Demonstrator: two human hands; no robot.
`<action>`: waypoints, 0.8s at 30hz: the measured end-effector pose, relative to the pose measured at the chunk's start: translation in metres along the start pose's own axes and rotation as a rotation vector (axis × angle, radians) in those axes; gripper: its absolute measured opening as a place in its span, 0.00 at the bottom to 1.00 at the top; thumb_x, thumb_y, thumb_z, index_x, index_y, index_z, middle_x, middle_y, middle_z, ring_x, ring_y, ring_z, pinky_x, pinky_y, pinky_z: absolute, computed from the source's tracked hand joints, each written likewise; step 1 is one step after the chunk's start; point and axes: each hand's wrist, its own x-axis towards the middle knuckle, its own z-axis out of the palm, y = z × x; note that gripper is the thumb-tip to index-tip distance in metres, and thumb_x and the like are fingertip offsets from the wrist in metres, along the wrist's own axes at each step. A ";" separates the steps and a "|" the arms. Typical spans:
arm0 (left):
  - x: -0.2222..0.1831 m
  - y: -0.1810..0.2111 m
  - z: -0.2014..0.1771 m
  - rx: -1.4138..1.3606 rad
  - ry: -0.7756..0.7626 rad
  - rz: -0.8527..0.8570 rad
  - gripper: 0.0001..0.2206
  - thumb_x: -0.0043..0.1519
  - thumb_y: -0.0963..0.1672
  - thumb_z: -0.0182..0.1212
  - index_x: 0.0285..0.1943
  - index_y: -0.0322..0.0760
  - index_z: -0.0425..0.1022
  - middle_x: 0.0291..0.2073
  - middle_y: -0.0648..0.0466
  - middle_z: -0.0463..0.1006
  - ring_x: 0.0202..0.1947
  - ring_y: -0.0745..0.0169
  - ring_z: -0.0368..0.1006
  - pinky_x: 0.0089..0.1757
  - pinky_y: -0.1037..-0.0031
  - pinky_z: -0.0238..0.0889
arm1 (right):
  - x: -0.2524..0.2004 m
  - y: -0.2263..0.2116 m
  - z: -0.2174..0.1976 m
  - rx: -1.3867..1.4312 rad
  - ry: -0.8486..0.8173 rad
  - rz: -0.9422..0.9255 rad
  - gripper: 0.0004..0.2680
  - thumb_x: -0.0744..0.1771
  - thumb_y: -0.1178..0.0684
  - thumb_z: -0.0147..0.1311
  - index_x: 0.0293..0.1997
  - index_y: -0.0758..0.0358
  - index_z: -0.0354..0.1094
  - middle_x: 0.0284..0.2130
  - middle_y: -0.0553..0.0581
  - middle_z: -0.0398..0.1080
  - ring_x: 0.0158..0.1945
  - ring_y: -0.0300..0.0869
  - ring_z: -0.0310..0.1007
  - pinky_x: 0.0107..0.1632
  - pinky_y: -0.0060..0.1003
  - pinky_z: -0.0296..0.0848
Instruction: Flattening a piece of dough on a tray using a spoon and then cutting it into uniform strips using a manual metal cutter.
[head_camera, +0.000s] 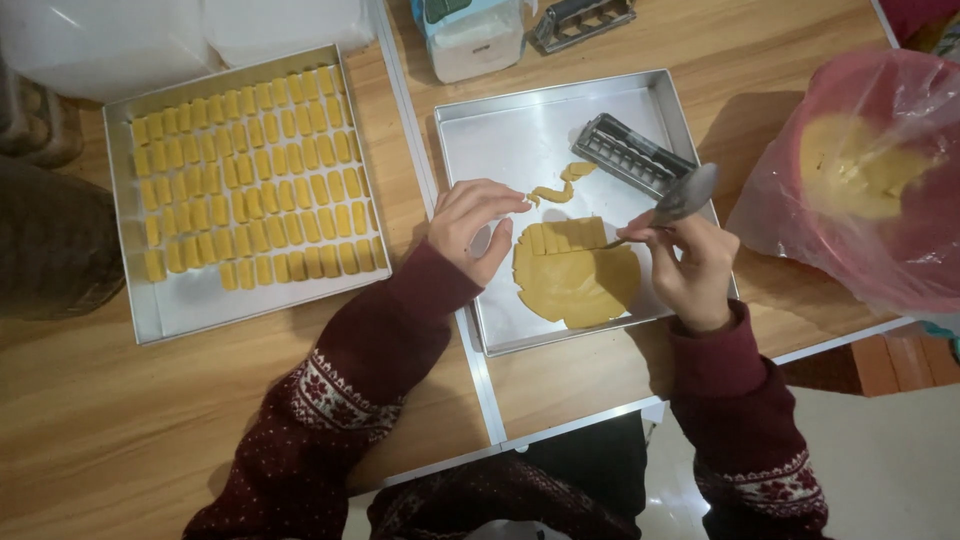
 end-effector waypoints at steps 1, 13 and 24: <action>0.000 0.000 0.000 -0.002 0.000 -0.002 0.11 0.65 0.40 0.52 0.51 0.45 0.78 0.46 0.57 0.76 0.55 0.57 0.69 0.54 0.64 0.60 | 0.000 -0.001 0.000 -0.001 -0.002 0.002 0.04 0.68 0.72 0.57 0.37 0.75 0.74 0.28 0.66 0.76 0.33 0.51 0.80 0.38 0.44 0.80; 0.001 -0.001 0.003 0.043 0.036 0.027 0.11 0.64 0.39 0.53 0.50 0.44 0.78 0.44 0.57 0.77 0.52 0.57 0.72 0.52 0.65 0.62 | 0.002 0.001 -0.001 0.018 -0.034 0.010 0.03 0.68 0.72 0.57 0.37 0.76 0.74 0.29 0.67 0.77 0.34 0.52 0.80 0.39 0.45 0.80; 0.000 -0.005 0.005 0.071 0.041 0.042 0.10 0.63 0.38 0.53 0.46 0.45 0.79 0.42 0.58 0.77 0.50 0.57 0.72 0.50 0.65 0.62 | 0.002 0.000 -0.001 0.028 -0.056 0.023 0.03 0.68 0.72 0.56 0.37 0.77 0.73 0.29 0.68 0.76 0.34 0.51 0.80 0.39 0.45 0.80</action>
